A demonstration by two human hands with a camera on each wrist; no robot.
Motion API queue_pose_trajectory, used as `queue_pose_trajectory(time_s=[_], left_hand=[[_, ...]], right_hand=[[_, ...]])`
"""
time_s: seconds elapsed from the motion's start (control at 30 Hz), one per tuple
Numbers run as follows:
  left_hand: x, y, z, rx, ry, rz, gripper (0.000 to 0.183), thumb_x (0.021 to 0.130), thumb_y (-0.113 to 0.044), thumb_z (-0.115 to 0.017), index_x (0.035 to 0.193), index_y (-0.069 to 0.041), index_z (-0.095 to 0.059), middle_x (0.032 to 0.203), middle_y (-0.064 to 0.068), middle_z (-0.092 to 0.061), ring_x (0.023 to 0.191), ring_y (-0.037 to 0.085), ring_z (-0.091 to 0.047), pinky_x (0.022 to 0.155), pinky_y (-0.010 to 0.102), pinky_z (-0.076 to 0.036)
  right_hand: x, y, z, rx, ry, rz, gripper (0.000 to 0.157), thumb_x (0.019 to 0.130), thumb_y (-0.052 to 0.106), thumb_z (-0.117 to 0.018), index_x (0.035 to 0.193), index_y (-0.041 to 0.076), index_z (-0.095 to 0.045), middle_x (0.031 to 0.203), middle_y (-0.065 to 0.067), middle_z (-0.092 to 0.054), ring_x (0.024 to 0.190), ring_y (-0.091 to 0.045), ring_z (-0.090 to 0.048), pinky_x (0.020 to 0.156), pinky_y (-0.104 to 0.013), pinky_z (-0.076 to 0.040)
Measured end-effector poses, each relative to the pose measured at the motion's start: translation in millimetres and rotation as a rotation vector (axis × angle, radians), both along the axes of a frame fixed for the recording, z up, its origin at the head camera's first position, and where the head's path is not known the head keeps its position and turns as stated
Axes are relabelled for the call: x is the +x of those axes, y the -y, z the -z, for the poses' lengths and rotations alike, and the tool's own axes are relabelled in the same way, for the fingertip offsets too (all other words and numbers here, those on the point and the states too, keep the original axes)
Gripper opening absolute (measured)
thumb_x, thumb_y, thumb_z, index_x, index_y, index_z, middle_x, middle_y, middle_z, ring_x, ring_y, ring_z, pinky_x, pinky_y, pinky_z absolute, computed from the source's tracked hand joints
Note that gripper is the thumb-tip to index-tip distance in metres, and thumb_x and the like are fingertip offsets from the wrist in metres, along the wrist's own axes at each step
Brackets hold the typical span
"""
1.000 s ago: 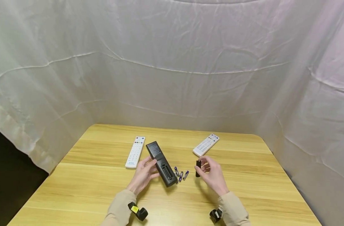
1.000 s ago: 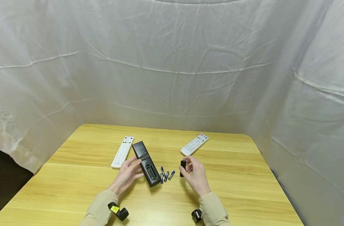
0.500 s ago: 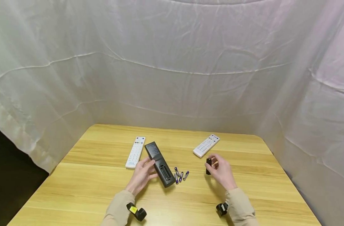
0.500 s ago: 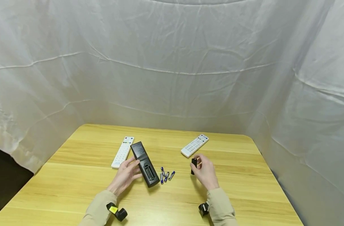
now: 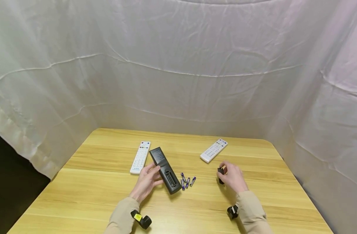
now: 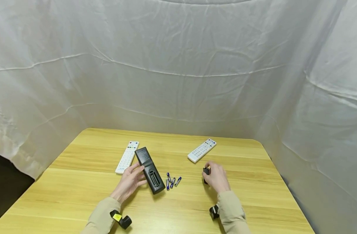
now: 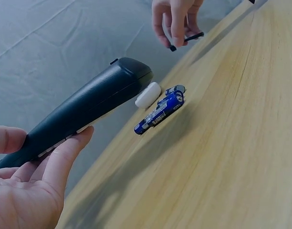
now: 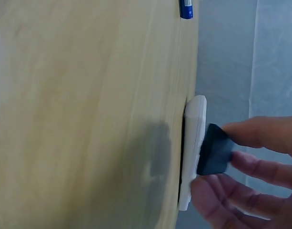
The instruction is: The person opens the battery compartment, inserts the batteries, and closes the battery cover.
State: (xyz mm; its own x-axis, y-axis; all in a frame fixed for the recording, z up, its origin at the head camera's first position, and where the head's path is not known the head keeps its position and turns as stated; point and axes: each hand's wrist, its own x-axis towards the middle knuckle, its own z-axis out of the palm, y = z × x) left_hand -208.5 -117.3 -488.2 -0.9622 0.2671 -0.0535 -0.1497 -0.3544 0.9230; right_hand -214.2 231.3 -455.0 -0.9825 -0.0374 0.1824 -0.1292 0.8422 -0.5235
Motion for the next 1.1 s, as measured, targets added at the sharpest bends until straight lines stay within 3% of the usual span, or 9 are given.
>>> queue_pose_trajectory(time_s=[0.23, 0.63, 0.93, 1.1], left_hand=[[0.3, 1, 2.7, 0.01, -0.004, -0.029, 0.055, 0.106, -0.012, -0.045, 0.155, 0.004, -0.025, 0.144, 0.034, -0.049, 0.107, 0.021, -0.072, 0.09, 0.037, -0.064], [0.5, 7, 5.2, -0.001, 0.011, -0.035, 0.055, 0.106, -0.012, -0.044, 0.156, 0.002, -0.024, 0.147, 0.034, -0.046, 0.109, 0.021, -0.071, 0.09, 0.036, -0.064], [0.9, 7, 3.7, -0.002, 0.009, -0.013, 0.057, 0.107, -0.013, -0.044, 0.156, 0.002, -0.022, 0.147, 0.032, -0.047, 0.109, 0.02, -0.071, 0.093, 0.036, -0.063], [1.1, 6, 3.4, 0.006, 0.015, -0.008, 0.057, 0.107, -0.013, -0.044, 0.157, 0.002, -0.022, 0.148, 0.032, -0.046, 0.11, 0.02, -0.07, 0.093, 0.035, -0.063]], right_hand=[[-6.1, 5, 1.9, 0.034, 0.083, -0.033, 0.019, 0.083, 0.009, -0.075, 0.098, 0.004, -0.064, 0.071, -0.005, -0.062, 0.063, -0.016, -0.054, 0.056, -0.028, -0.045], [-18.6, 12, 9.3, 0.13, 0.164, -0.036, 0.018, 0.08, 0.009, -0.075, 0.091, 0.005, -0.062, 0.086, -0.013, -0.067, 0.075, -0.023, -0.056, 0.062, -0.032, -0.049], [-18.4, 13, 8.2, 0.145, 0.162, -0.043, 0.019, 0.08, 0.008, -0.076, 0.091, 0.004, -0.061, 0.086, -0.013, -0.066, 0.075, -0.024, -0.056, 0.062, -0.034, -0.049], [-9.7, 19, 6.2, 0.18, 0.104, -0.013, 0.028, 0.083, 0.012, -0.077, 0.105, 0.002, -0.063, 0.099, -0.018, -0.065, 0.081, -0.029, -0.06, 0.069, -0.045, -0.056]])
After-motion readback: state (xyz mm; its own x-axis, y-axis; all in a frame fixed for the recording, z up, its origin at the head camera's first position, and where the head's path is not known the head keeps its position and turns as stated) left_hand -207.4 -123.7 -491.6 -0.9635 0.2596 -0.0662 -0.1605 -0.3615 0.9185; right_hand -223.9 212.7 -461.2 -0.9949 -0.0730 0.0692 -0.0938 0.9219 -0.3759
